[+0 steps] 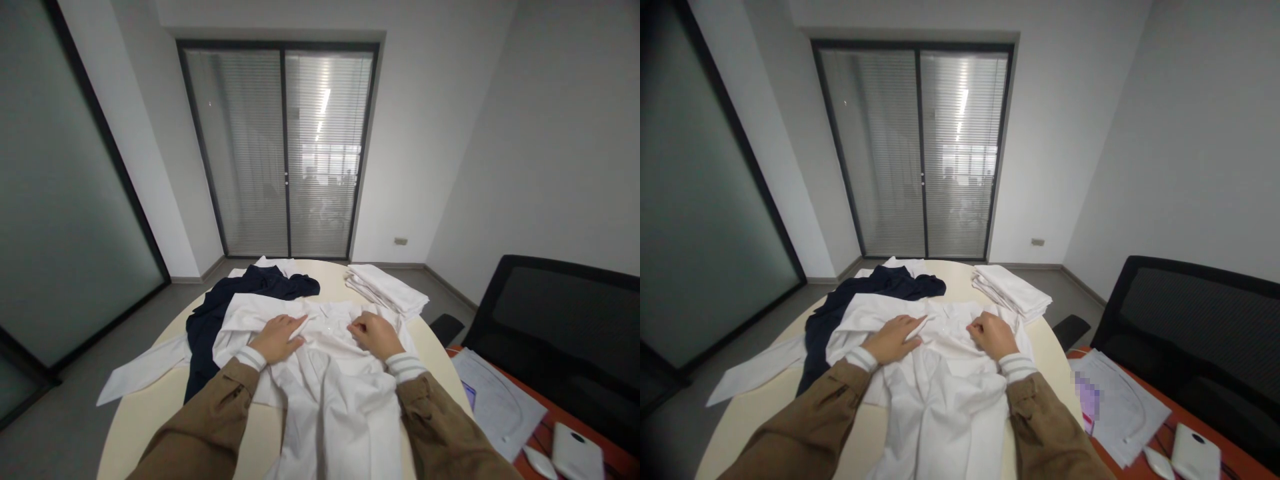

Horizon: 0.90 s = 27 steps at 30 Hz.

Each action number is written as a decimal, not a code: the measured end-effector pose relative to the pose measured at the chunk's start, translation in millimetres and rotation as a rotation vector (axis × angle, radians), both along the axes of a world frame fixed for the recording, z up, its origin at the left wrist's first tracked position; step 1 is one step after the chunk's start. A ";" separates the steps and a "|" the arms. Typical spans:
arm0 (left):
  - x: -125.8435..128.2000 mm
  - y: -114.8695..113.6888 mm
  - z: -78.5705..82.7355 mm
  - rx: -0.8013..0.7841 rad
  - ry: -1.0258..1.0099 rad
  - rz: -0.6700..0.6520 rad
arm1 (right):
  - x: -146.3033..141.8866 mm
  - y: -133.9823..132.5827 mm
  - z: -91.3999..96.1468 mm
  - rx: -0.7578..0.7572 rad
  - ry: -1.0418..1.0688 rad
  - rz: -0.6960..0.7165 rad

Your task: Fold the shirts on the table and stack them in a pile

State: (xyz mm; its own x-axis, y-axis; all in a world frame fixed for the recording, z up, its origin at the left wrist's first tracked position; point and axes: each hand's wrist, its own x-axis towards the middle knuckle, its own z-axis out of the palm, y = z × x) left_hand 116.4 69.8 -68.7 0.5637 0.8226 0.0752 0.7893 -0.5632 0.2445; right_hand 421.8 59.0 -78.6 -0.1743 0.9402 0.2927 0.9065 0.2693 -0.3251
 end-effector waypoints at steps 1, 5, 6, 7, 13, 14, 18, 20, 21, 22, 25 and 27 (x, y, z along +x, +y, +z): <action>0.1 -0.5 0.5 0.004 -0.001 -0.010 | 1.2 1.7 -1.6 0.068 0.000 0.019; 1.9 -0.8 3.9 0.030 -0.060 0.017 | 7.1 6.6 -11.3 0.119 -0.045 0.028; 2.3 0.0 3.2 0.036 -0.082 0.039 | 8.0 6.9 -13.6 0.079 -0.059 -0.017; 2.6 1.2 1.4 0.044 -0.102 0.070 | 8.5 6.9 -15.4 0.038 -0.074 -0.066; 3.2 8.1 -14.6 0.102 -0.032 0.192 | 7.8 4.3 -11.2 -0.154 -0.138 -0.230; 4.0 8.2 -15.8 0.100 -0.008 0.187 | 7.7 4.0 -9.3 -0.190 -0.143 -0.236; 9.2 6.5 -16.3 0.108 0.047 0.199 | 8.5 3.0 -5.2 -0.237 -0.156 -0.226; 11.9 5.3 -15.9 0.122 0.076 0.206 | 8.9 2.8 -5.6 -0.210 -0.163 -0.228; 13.0 4.6 -15.9 0.124 0.092 0.217 | 9.1 3.0 -6.2 -0.189 -0.160 -0.234; 13.9 3.9 -15.7 0.123 0.105 0.232 | 9.4 3.5 -6.9 -0.162 -0.147 -0.242; 16.0 1.5 -13.7 0.144 0.101 0.279 | 10.5 6.0 -9.3 -0.068 -0.065 -0.308; 17.0 -0.1 -9.4 0.177 0.069 0.321 | 12.0 7.8 -10.7 -0.019 0.008 -0.373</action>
